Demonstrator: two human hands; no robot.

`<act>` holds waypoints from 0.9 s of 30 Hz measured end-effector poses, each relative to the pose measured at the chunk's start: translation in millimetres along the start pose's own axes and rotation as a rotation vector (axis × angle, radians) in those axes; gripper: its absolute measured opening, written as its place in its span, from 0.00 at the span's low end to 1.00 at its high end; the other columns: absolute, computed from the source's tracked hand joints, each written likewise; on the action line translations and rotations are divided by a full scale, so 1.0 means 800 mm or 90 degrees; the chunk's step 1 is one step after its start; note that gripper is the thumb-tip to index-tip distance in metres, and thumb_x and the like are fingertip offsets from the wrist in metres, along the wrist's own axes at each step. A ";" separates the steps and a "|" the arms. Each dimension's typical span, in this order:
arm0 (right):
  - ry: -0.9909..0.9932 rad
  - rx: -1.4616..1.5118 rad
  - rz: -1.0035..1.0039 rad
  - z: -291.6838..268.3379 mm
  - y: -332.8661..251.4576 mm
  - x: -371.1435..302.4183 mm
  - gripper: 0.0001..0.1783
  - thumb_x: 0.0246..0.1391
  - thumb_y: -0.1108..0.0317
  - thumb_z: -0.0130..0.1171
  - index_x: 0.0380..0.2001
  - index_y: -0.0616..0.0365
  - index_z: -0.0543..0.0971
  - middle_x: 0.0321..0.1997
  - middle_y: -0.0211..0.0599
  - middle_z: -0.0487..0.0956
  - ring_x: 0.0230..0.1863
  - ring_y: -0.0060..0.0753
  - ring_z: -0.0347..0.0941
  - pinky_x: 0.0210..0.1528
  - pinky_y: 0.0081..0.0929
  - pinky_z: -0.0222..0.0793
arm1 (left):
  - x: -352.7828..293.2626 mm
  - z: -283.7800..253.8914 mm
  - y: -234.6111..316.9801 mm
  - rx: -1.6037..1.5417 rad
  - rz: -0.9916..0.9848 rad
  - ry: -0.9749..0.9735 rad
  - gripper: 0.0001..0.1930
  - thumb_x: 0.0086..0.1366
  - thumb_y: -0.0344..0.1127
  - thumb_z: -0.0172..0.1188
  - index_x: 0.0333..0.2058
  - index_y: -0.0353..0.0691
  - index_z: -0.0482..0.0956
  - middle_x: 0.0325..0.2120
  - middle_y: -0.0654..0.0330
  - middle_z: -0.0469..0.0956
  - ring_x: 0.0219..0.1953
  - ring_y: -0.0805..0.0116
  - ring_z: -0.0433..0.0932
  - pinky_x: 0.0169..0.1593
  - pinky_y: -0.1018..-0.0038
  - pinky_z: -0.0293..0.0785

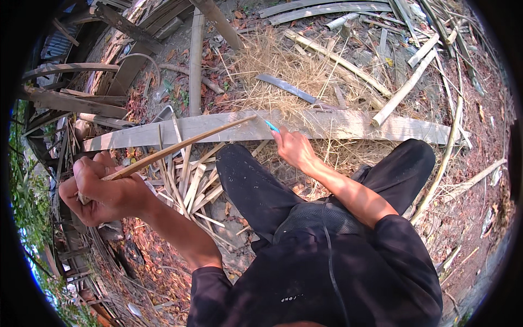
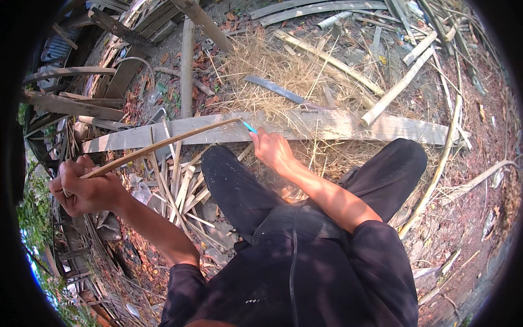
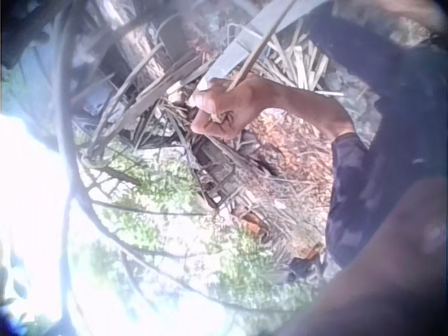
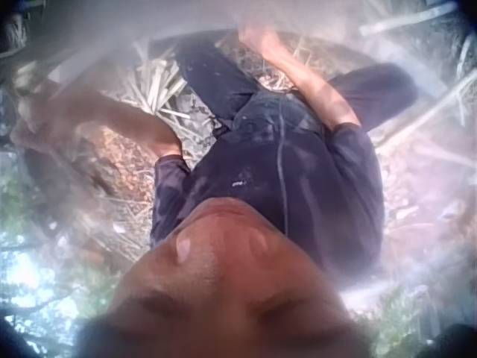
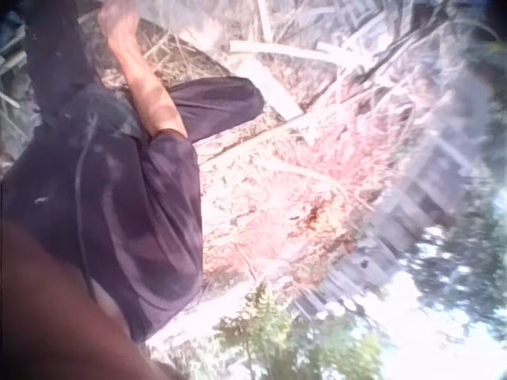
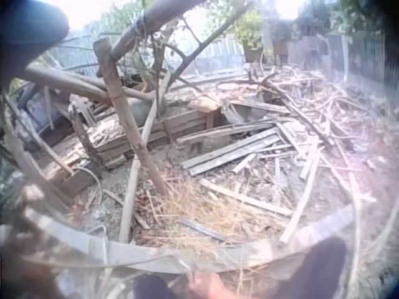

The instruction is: The person sits on the ground and uses a blue utility knife to shave and shape a thin wooden stick. They then switch to a long metal file to smooth the stick's surface, alternating between the two tools to refine the wood.

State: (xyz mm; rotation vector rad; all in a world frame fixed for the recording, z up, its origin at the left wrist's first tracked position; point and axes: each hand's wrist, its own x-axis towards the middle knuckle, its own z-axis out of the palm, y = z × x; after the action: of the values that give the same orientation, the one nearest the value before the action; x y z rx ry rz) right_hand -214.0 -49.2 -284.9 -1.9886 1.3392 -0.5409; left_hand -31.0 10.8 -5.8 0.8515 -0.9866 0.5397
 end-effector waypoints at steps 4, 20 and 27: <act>0.068 0.128 -0.150 -0.012 -0.045 0.002 0.19 0.63 0.55 0.43 0.31 0.62 0.71 0.12 0.48 0.72 0.16 0.57 0.71 0.20 0.46 0.68 | 0.000 0.006 0.004 0.013 -0.006 0.007 0.13 0.53 0.22 0.52 0.16 0.39 0.57 0.09 0.68 0.55 0.11 0.82 0.51 0.13 0.85 0.49; 0.113 -0.074 -0.133 0.063 0.048 0.047 0.18 0.63 0.57 0.43 0.31 0.64 0.70 0.14 0.51 0.73 0.18 0.57 0.73 0.20 0.46 0.68 | -0.001 0.010 -0.002 -0.008 -0.017 0.007 0.15 0.55 0.23 0.52 0.16 0.41 0.56 0.07 0.67 0.52 0.09 0.83 0.48 0.13 0.85 0.46; -0.055 -0.086 0.043 0.088 0.062 0.044 0.25 0.65 0.52 0.36 0.38 0.64 0.72 0.30 0.60 0.77 0.35 0.61 0.75 0.39 0.49 0.71 | 0.001 0.012 0.007 0.019 0.004 0.032 0.15 0.54 0.23 0.52 0.16 0.40 0.55 0.07 0.68 0.52 0.09 0.83 0.50 0.11 0.84 0.52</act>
State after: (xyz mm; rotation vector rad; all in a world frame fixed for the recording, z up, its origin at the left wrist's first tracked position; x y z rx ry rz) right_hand -185.7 -73.3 -370.3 -2.0419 1.4156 -0.3368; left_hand -39.5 6.5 -0.1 0.8575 -0.9375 0.5788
